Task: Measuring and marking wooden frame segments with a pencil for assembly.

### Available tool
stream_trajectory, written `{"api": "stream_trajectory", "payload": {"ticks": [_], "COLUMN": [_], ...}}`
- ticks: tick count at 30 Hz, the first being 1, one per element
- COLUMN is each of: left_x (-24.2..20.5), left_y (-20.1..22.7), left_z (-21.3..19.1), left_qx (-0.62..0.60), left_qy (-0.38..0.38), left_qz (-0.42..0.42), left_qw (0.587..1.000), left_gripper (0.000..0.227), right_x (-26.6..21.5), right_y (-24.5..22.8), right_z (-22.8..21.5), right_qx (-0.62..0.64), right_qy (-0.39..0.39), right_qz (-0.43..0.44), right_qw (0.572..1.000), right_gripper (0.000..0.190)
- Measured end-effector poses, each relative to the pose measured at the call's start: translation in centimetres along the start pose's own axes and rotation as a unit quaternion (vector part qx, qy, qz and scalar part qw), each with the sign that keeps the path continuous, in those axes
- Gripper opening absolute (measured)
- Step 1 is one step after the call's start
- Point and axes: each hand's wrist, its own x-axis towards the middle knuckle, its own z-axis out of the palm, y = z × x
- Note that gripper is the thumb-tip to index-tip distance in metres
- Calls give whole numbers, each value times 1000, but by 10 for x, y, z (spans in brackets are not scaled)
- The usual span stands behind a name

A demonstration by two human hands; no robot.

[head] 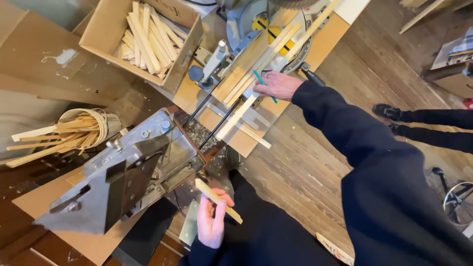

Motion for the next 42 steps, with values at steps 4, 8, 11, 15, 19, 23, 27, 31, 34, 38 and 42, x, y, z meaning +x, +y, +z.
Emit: {"api": "stream_trajectory", "payload": {"ticks": [4,8,11,15,19,23,27,31,34,38,42], "left_x": [-15,-32,-41,-61,-81,-112,-138,-163,-165,-170,-177], "left_y": [15,66,119,160,182,187,221,265,273,277,280], "left_z": [10,17,10,-16,-44,-74,-122,-146,-156,-164,-172], "left_qx": [-49,-148,-243,-335,-383,-245,285,523,574,601,624], "left_qy": [-18,-42,-76,-83,-100,-19,67,37,9,-43,-49], "left_qz": [70,91,118,139,152,286,610,666,687,682,674], "left_qw": [996,984,960,928,906,926,737,530,446,414,392], "left_gripper": [24,27,39,39,29,28,17,28,24,28,27], "right_x": [-19,-49,-65,-80,-64,-46,-30,-25,-22,-18,-12], "right_y": [-39,-104,-164,-237,-311,-381,-424,-458,-473,-489,-498], "right_z": [-81,-144,-180,-185,-180,-171,-167,-152,-147,-152,-149], "right_qx": [32,69,113,218,314,563,641,757,812,873,888], "right_qy": [167,258,335,356,348,327,294,260,197,127,107], "right_qz": [-100,25,37,90,57,91,94,62,111,18,36], "right_qw": [980,963,935,904,881,753,702,596,539,470,445], "right_gripper": [24,27,28,29,25,26,29,36,43,50,53]}}
